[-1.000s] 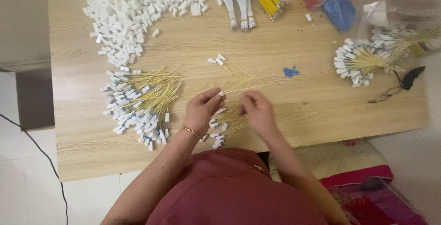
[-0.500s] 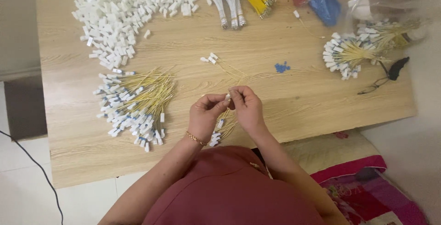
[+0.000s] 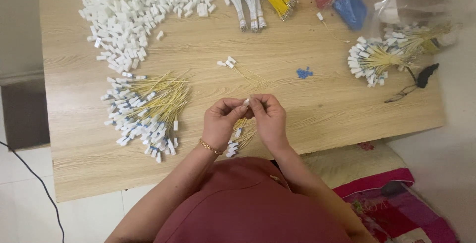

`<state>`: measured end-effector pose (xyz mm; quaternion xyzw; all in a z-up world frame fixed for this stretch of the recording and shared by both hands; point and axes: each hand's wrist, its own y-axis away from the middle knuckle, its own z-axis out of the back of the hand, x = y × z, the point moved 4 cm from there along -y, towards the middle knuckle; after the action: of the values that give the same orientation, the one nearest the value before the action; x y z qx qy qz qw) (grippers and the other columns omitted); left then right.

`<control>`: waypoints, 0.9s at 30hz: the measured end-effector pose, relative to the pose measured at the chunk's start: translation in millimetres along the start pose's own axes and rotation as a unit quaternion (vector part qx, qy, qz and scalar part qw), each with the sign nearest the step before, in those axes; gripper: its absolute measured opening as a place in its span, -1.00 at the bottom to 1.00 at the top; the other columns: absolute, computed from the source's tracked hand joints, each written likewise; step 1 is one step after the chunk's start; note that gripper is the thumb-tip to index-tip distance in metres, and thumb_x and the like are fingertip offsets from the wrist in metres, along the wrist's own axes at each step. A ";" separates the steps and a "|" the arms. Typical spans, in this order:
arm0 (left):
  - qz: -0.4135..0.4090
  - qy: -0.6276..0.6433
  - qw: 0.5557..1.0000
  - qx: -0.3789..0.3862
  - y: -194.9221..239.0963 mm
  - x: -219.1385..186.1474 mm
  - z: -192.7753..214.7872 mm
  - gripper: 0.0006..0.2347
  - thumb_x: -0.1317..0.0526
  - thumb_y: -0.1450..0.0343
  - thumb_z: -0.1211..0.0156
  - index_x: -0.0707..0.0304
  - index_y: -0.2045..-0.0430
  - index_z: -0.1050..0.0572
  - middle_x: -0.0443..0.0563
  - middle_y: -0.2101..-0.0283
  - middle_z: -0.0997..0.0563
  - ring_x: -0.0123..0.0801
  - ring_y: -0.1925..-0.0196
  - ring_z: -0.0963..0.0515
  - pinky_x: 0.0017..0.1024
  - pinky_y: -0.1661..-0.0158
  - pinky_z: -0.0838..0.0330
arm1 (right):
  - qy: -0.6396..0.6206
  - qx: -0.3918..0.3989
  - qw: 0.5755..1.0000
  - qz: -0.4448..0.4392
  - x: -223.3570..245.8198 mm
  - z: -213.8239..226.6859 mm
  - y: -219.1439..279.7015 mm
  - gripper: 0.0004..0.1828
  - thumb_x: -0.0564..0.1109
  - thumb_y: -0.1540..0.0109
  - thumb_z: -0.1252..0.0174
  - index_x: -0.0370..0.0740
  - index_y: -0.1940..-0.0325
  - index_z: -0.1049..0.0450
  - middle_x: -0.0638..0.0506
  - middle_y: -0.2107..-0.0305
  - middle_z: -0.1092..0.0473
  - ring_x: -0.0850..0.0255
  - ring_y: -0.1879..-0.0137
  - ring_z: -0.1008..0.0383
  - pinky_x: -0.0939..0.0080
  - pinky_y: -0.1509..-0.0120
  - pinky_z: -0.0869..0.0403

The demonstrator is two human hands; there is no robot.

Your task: Assembling small blue components onto thin wires on a wooden table

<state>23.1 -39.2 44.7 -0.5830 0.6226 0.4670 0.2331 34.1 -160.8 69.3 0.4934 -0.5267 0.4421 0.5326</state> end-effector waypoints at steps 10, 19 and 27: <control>-0.005 0.008 1.000 -0.003 -7.1 16.2 4.7 -0.90 0.43 -0.30 -0.31 0.38 0.37 -0.54 0.17 0.29 -0.66 -0.35 0.40 -0.64 -0.44 0.30 -0.59 | 0.020 -0.023 1.000 0.001 6.0 -3.3 5.8 -0.77 -0.10 -0.33 -0.07 -0.34 0.25 -0.47 -0.09 0.55 -0.44 0.27 0.42 -0.45 0.30 0.28 -0.49; 0.005 -0.055 0.998 -0.017 -9.8 23.8 17.0 -0.91 0.43 -0.30 -0.31 0.38 0.39 -0.55 0.14 0.34 -0.66 -0.39 0.40 -0.63 -0.48 0.31 -0.57 | -0.005 -0.010 0.999 -0.047 -13.3 -4.2 4.1 -0.80 -0.09 -0.31 -0.11 -0.28 0.29 -0.49 0.00 0.50 -0.46 0.36 0.37 -0.43 0.35 0.22 -0.46; 0.090 -0.530 0.840 0.072 -43.1 -4.2 42.3 -0.83 -0.01 -0.28 -0.31 -0.20 0.31 -0.64 -0.23 0.26 -0.68 -0.35 0.08 -0.63 -0.36 0.05 -0.48 | 0.193 0.012 0.975 -0.111 -62.0 16.8 -7.3 -0.78 -0.14 -0.28 -0.12 -0.24 0.04 -0.55 -0.14 0.42 -0.48 0.20 0.37 -0.46 0.17 0.31 -0.49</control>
<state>53.9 4.0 15.6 -0.1698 0.4860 0.6771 0.5259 35.9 -175.3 6.3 0.4607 -0.3499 0.4737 0.6640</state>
